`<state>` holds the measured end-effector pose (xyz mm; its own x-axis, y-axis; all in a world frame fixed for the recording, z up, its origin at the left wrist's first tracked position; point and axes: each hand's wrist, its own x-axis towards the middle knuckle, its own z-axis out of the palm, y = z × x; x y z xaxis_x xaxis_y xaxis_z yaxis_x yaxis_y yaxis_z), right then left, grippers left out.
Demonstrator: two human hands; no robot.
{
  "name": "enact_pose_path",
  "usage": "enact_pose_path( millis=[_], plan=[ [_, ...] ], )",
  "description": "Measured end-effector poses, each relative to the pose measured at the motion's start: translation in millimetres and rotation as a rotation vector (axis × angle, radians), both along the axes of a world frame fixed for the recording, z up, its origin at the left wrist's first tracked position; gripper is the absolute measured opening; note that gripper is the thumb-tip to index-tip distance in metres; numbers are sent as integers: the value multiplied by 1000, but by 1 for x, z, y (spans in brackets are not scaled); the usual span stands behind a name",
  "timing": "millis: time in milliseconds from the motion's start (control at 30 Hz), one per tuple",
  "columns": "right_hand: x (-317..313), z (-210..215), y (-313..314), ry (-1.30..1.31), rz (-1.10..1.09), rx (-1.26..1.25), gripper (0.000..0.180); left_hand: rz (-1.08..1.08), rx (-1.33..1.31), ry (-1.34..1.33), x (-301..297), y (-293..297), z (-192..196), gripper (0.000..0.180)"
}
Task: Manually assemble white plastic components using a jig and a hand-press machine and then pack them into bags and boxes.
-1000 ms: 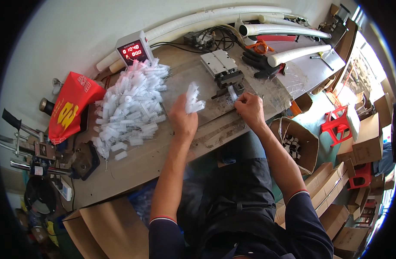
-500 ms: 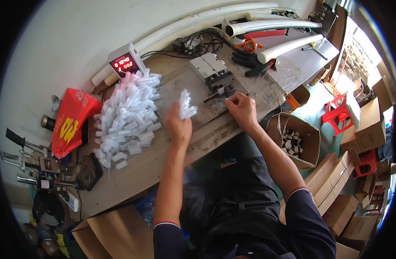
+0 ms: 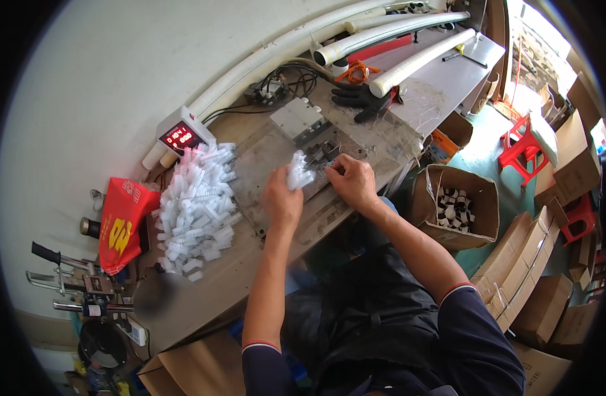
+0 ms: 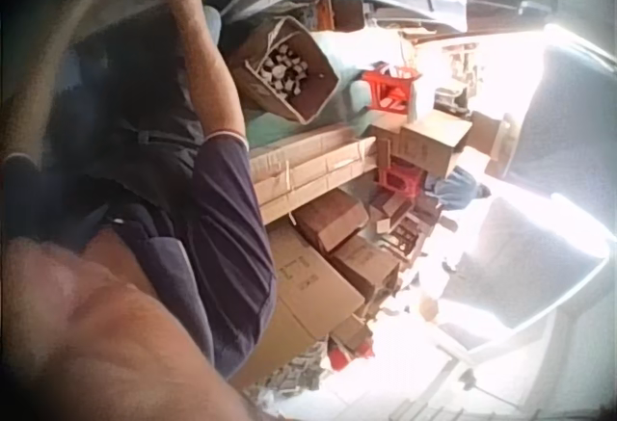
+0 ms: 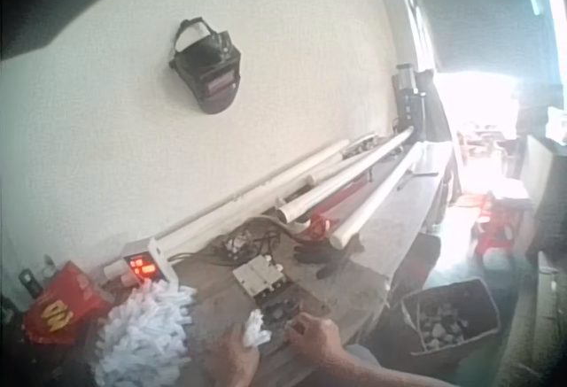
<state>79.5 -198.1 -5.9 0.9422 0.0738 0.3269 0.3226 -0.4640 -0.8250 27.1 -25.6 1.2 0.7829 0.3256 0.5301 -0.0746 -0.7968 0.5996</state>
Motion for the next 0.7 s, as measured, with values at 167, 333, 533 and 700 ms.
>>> enact_pose_path(
  millis=[167,333,533,700],
  plan=[
    [-2,6,-1,26,18,12,21,5,140,109,12,-8,-2,27],
    [-2,6,-2,20,25,35,20,-18,221,113,12,-6,-5,40],
    [-1,4,-4,5,18,52,21,-69,401,112,-4,-11,4,46],
    [0,2,-5,58,64,191,22,-100,399,11,-29,-5,6,50]
  ],
)
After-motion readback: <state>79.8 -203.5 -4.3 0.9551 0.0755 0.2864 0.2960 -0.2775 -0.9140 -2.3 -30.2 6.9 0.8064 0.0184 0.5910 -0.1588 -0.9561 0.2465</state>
